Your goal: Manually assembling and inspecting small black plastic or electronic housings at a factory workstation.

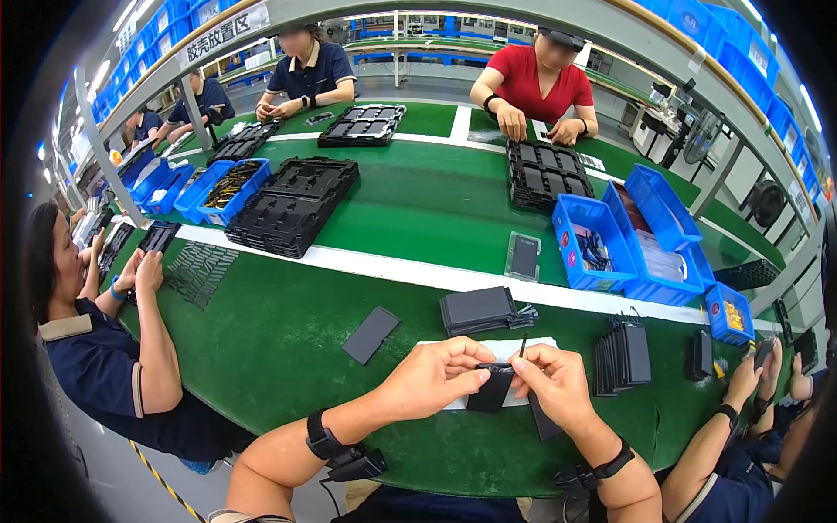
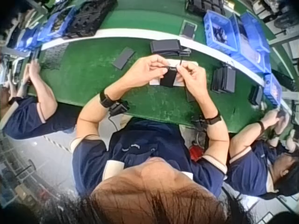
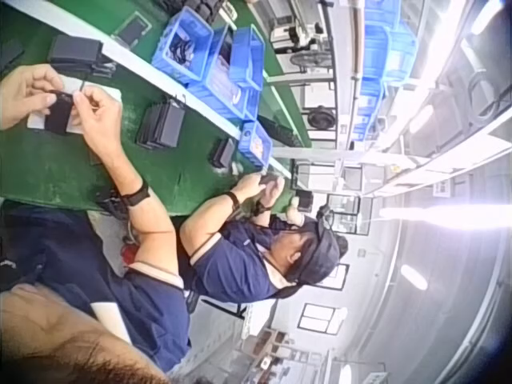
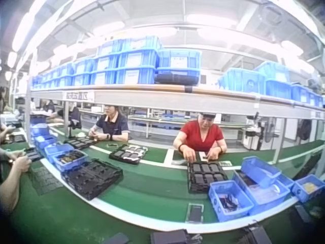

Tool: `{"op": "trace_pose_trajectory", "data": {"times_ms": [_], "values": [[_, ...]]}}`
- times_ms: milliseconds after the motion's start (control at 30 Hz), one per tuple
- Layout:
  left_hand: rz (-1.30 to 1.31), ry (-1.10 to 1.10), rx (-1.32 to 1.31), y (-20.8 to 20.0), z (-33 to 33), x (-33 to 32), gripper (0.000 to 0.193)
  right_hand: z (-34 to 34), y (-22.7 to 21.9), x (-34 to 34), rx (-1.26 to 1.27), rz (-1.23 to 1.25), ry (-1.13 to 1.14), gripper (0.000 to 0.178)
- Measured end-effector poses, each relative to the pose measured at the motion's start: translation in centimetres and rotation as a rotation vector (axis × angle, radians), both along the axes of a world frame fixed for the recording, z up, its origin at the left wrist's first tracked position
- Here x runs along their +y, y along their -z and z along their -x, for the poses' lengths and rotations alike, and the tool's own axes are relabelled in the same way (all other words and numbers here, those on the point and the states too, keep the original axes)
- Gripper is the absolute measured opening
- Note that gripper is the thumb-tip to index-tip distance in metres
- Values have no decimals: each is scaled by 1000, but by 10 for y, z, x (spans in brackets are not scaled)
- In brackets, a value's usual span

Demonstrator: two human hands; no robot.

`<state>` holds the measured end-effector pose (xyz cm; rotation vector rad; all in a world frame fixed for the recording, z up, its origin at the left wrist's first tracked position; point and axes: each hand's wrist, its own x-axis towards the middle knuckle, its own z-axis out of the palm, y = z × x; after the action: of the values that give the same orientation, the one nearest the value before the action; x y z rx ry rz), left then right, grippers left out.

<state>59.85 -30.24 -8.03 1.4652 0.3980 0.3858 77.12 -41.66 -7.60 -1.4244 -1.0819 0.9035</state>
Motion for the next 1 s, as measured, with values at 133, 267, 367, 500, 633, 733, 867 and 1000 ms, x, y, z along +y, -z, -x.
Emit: {"op": "trace_pose_trajectory", "data": {"times_ms": [133, 267, 367, 500, 633, 733, 867, 1000], "values": [[51, -17, 59, -2, -2, 0, 19, 0, 2, 0, 112, 5, -11, 13], [20, -25, 68, 0, -2, 1, 17, 5, -3, -1, 12, -13, -8, 12], [57, -35, 66, -3, -2, 1, 17, 2, 4, -2, -81, -20, -1, 11], [37, -76, -7, 1, -6, -4, 17, 3, 4, -2, -16, -31, 13, 10], [77, -32, 23, 7, -5, 2, 18, -2, 4, -2, -48, -31, -58, 8], [104, -48, 28, 6, -5, 3, 16, 7, -6, -1, -149, -90, -6, 6], [142, -78, 26, 7, -4, 4, 16, 8, -8, -1, -532, -218, 5, 9], [203, -54, -26, 7, -4, 8, 17, 3, -3, 2, -820, -457, -14, 26]]}}
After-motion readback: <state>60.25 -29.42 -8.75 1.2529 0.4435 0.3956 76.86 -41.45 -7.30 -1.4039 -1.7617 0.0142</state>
